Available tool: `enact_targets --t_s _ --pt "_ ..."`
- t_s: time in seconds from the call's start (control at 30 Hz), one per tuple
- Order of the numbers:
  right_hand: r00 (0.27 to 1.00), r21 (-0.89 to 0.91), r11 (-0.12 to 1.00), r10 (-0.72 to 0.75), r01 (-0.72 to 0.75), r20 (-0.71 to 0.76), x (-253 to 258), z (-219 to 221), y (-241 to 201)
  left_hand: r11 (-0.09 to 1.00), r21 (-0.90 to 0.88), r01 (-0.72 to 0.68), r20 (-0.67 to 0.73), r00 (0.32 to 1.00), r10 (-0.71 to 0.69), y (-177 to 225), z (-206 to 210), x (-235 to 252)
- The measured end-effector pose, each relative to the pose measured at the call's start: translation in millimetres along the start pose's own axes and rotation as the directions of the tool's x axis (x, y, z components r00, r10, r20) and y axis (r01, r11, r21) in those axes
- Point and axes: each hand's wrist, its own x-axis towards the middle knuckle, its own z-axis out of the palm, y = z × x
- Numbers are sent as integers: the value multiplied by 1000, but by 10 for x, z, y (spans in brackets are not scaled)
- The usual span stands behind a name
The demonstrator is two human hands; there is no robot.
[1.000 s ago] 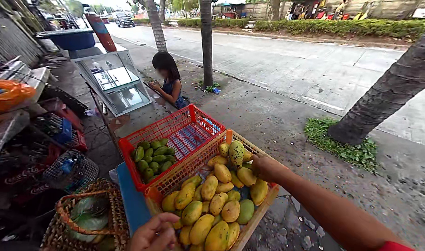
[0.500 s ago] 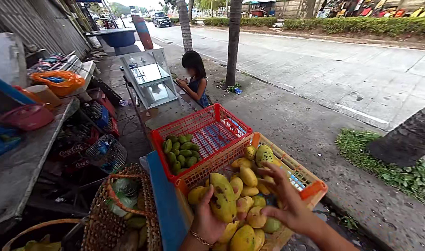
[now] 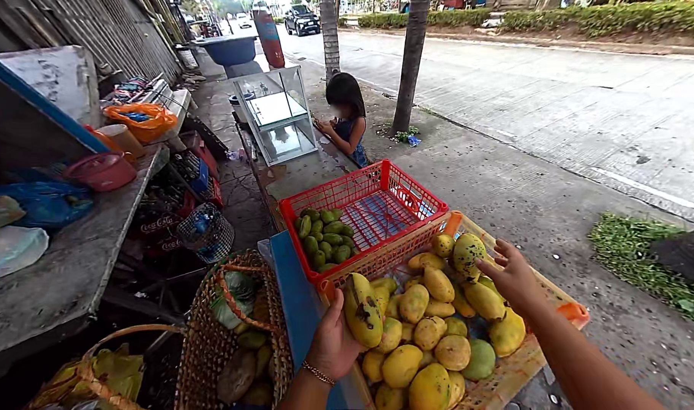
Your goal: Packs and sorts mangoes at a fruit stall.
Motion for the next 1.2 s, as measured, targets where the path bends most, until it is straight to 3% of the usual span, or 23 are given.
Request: enact_targets --t_s 0.23,0.4,0.57,0.67,0.73,0.8,0.9,1.0,1.07,1.2 --pt "995 -217 971 92 -96 -28 269 273 126 999 53 -2 -125 992 8 -98 25 143" --pt "988 -204 971 105 -127 -114 283 425 193 997 78 -1 -181 983 16 -149 -68 162" --pt "991 -159 982 85 -100 -99 268 429 323 983 149 -110 -148 980 132 -246 -134 220" --pt "988 -8 992 123 -124 -92 309 404 375 980 126 -156 -150 973 174 -265 -174 216" --pt "981 236 959 181 -160 -70 307 366 381 977 116 -178 -129 973 192 -266 -191 203" --pt "974 585 788 225 -194 20 194 284 314 976 97 -196 -115 972 206 -272 -222 200" --pt "969 895 379 19 -234 245 -86 73 273 975 78 -206 -79 974 212 -276 -276 196" --pt "916 913 135 -61 -385 396 -248 73 210 977 61 -202 -33 978 205 -279 -312 196" --pt "905 905 13 44 -425 424 -304 168 152 981 48 -189 -10 982 189 -276 -323 196" --pt "848 879 -84 234 -470 476 -263 266 20 983 24 -184 33 982 184 -270 -342 196"
